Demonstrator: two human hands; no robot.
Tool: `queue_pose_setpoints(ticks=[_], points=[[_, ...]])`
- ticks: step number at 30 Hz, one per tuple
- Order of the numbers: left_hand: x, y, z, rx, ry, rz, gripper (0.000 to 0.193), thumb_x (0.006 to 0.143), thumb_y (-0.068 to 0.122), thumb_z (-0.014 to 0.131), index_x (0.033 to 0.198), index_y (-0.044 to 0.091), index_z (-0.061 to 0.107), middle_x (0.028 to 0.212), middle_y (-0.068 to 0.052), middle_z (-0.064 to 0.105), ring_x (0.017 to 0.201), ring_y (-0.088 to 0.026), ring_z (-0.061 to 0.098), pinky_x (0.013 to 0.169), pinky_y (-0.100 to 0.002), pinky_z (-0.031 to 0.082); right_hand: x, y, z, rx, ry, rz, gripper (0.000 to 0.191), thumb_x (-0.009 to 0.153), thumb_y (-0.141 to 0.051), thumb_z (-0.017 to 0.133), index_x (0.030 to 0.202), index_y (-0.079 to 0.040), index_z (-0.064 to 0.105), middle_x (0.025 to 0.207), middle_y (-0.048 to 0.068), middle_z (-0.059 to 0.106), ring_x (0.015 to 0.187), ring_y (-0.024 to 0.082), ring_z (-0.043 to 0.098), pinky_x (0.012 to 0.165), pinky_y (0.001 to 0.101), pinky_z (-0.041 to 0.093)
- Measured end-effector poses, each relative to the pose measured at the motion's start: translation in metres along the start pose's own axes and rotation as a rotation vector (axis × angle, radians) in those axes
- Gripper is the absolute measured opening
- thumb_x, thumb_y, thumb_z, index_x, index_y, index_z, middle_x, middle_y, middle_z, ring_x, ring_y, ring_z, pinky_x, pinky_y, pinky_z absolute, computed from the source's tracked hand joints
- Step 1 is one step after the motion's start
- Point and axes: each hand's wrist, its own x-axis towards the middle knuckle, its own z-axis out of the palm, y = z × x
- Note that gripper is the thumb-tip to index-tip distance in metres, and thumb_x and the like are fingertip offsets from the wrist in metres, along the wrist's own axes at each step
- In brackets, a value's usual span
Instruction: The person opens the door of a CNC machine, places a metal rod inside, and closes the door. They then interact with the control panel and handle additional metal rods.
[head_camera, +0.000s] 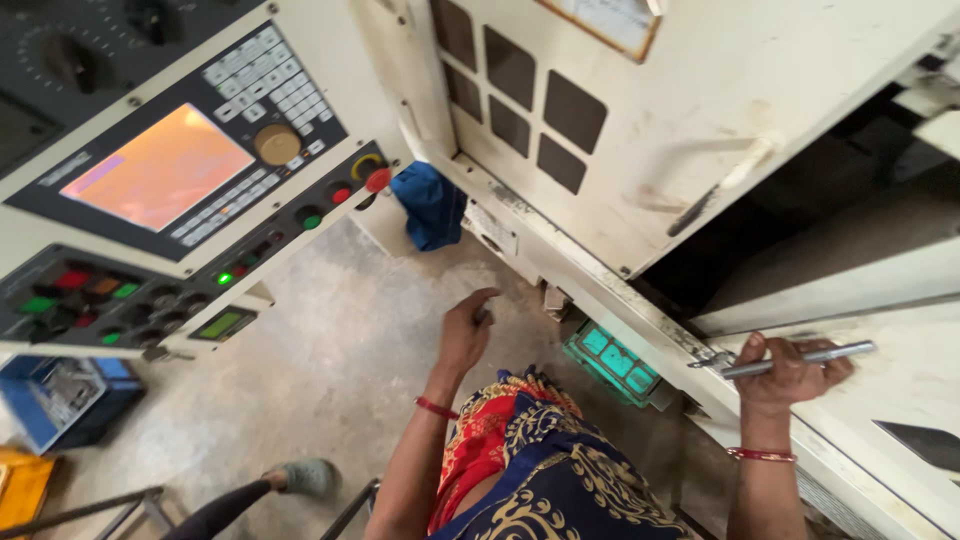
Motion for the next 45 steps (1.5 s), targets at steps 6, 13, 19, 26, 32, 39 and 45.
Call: queue_pose_setpoints(ticks=[6, 13, 19, 26, 32, 39, 45], points=[[0.038, 0.132, 0.025, -0.646, -0.191, 0.182, 0.029, 0.108, 0.007, 0.052, 0.134, 0.006, 0.065, 0.096, -0.008, 0.061, 0.066, -0.007, 0.059, 0.054, -0.023, 0.048, 0.013, -0.007, -0.008, 0.009, -0.01, -0.01, 0.025, 0.105, -0.037, 0.066, 0.094, -0.016, 0.056, 0.081, 0.004, 0.052, 0.085, 0.027, 0.05, 0.088, 0.0474, 0.036], [0.064, 0.256, 0.05, -0.641, -0.357, 0.533, 0.036, 0.11, 0.019, 0.05, 0.145, 0.011, 0.053, 0.12, -0.004, 0.065, 0.081, -0.008, 0.065, 0.071, -0.024, 0.059, 0.023, -0.011, -0.013, -0.014, -0.004, -0.041, 0.024, 0.102, -0.028, 0.072, 0.092, -0.016, 0.055, 0.083, 0.008, 0.056, 0.088, 0.032, 0.055, 0.09, 0.0474, 0.04], [0.078, 0.266, 0.075, -0.319, -0.384, 0.478, 0.023, 0.109, 0.029, 0.057, 0.115, 0.01, 0.069, 0.079, -0.003, 0.067, 0.068, -0.008, 0.061, 0.067, -0.026, 0.051, 0.029, -0.011, -0.017, -0.013, -0.025, -0.04, 0.024, 0.1, -0.026, 0.075, 0.089, -0.016, 0.056, 0.08, 0.007, 0.055, 0.085, 0.031, 0.055, 0.089, 0.0469, 0.039], [0.085, 0.236, 0.113, -0.489, -0.329, 0.528, 0.027, 0.109, 0.032, 0.056, 0.104, 0.006, 0.061, 0.083, 0.001, 0.065, 0.066, -0.006, 0.046, 0.061, -0.025, 0.041, 0.025, -0.008, -0.014, -0.017, -0.018, -0.049, 0.026, 0.099, -0.027, 0.076, 0.087, -0.017, 0.056, 0.078, 0.005, 0.052, 0.083, 0.029, 0.054, 0.09, 0.0466, 0.04], [0.081, 0.231, 0.121, -0.64, -0.408, 0.42, 0.031, 0.108, 0.037, 0.056, 0.103, 0.006, 0.06, 0.077, 0.005, 0.053, 0.056, -0.001, 0.037, 0.051, -0.023, 0.031, 0.023, -0.003, -0.012, -0.034, 0.002, -0.071, 0.027, 0.1, -0.028, 0.076, 0.087, -0.018, 0.055, 0.079, 0.004, 0.05, 0.09, 0.031, 0.053, 0.089, 0.0445, 0.041], [0.082, 0.23, 0.123, -0.619, -0.405, 0.402, 0.032, 0.107, 0.038, 0.055, 0.101, 0.007, 0.06, 0.073, 0.006, 0.05, 0.056, -0.001, 0.035, 0.05, -0.023, 0.028, 0.018, -0.001, -0.008, -0.027, 0.015, -0.072, 0.027, 0.101, -0.028, 0.078, 0.088, -0.017, 0.057, 0.082, 0.003, 0.049, 0.09, 0.031, 0.052, 0.089, 0.0446, 0.043], [0.082, 0.232, 0.123, -0.598, -0.357, 0.455, 0.035, 0.108, 0.042, 0.055, 0.1, 0.007, 0.06, 0.073, 0.004, 0.053, 0.059, -0.003, 0.041, 0.054, -0.024, 0.036, 0.019, 0.0, -0.009, -0.04, -0.001, -0.08, 0.028, 0.099, -0.028, 0.077, 0.085, -0.019, 0.054, 0.079, 0.003, 0.049, 0.089, 0.029, 0.054, 0.088, 0.0445, 0.039]])
